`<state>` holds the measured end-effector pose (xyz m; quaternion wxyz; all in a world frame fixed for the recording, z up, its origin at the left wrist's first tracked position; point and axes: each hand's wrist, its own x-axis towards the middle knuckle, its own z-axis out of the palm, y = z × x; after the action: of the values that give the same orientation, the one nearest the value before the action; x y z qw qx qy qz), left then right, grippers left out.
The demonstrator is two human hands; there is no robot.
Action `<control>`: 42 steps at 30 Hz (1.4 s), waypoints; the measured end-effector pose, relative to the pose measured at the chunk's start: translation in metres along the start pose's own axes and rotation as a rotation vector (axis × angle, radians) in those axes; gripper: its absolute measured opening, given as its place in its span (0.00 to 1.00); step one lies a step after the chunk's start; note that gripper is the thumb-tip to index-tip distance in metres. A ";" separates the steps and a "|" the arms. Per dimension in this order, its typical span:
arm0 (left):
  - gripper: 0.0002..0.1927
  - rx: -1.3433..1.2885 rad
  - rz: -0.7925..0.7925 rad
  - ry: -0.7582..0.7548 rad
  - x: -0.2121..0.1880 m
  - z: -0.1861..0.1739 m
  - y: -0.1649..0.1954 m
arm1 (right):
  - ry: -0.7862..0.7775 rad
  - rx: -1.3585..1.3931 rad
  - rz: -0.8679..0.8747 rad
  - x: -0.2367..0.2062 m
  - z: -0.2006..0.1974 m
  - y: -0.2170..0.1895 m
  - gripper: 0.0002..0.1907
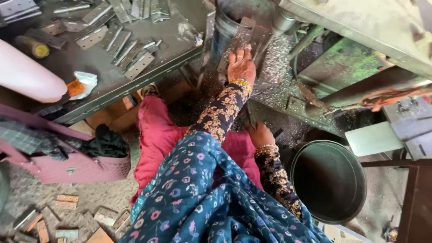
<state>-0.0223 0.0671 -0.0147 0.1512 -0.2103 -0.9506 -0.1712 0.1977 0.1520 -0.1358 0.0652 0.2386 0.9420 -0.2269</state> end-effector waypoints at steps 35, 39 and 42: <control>0.13 0.024 -0.113 0.438 0.014 -0.022 -0.034 | 0.113 0.083 -0.115 -0.013 0.021 0.011 0.21; 0.18 -0.067 -0.155 0.174 -0.016 -0.043 -0.120 | 0.450 0.076 -0.220 -0.031 -0.040 -0.025 0.23; 0.22 0.396 -0.462 0.226 -0.038 -0.060 -0.204 | 0.692 0.346 -0.416 -0.050 -0.094 -0.063 0.16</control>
<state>-0.0688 -0.1437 -0.0281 0.2509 0.0649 -0.9652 -0.0350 0.2095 0.1249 -0.0157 -0.3423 0.1133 0.8845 -0.2960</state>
